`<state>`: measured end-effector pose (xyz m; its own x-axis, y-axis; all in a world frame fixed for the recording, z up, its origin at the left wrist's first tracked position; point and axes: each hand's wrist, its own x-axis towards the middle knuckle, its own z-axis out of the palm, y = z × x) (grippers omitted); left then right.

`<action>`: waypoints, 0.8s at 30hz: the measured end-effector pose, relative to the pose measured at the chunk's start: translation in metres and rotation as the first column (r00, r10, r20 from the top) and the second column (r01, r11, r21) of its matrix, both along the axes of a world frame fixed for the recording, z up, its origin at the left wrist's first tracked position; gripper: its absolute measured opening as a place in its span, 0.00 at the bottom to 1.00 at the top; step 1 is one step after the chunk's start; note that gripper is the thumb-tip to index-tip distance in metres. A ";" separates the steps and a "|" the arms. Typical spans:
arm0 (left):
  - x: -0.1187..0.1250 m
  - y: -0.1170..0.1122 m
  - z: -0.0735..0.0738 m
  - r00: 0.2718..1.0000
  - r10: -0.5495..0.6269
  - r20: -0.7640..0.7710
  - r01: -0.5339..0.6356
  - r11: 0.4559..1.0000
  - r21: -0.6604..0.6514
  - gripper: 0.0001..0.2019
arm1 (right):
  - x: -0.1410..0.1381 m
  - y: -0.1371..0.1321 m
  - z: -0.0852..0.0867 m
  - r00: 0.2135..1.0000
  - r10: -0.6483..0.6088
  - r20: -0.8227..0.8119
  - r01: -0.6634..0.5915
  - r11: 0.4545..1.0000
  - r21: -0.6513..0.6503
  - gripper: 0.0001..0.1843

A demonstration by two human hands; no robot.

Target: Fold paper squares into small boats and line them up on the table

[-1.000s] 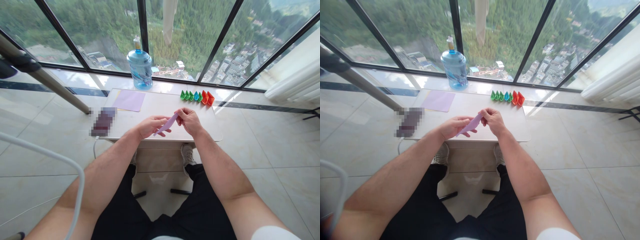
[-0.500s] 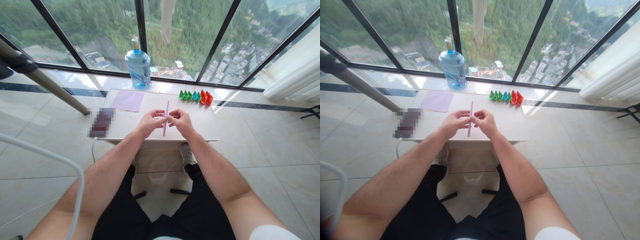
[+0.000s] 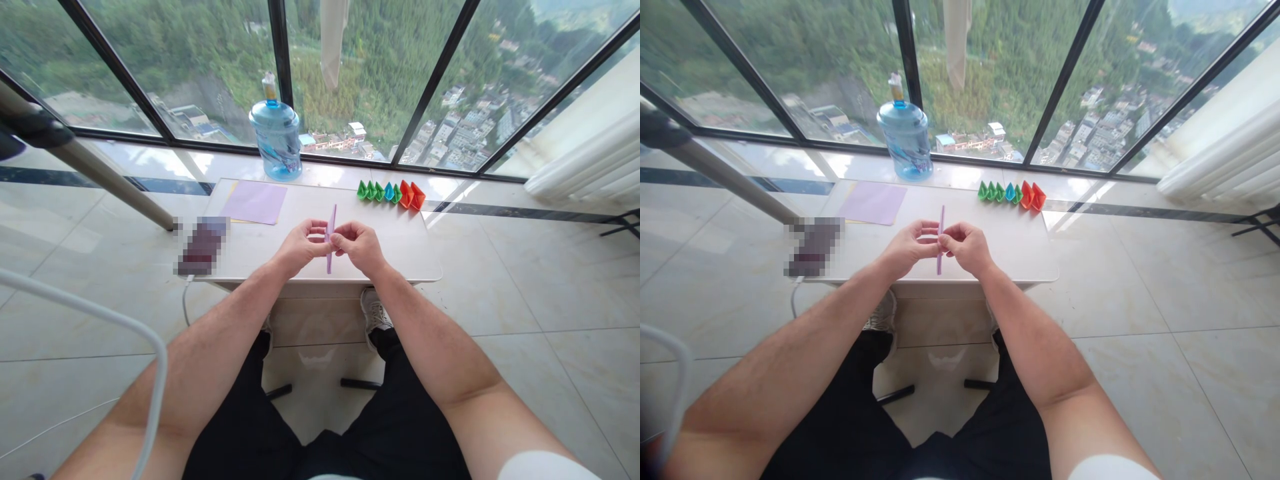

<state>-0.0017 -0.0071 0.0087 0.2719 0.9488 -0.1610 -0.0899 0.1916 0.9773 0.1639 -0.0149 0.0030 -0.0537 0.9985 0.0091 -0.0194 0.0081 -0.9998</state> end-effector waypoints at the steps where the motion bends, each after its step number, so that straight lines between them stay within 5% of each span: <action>1: 0.000 0.000 0.001 1.000 0.005 0.002 -0.005 1.000 -0.005 0.35 | 0.000 0.000 0.000 1.000 0.002 0.000 -0.002 1.000 0.001 0.23; 24: -0.003 0.000 0.002 1.000 -0.007 -0.014 0.007 1.000 -0.028 0.33 | -0.004 -0.001 0.000 1.000 0.007 -0.014 -0.007 0.999 -0.036 0.18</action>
<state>-0.0043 -0.0070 0.0105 0.2759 0.9421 -0.1908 -0.0751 0.2190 0.9728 0.1603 -0.0160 0.0030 -0.0606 0.9978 -0.0261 -0.0330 -0.0281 -0.9991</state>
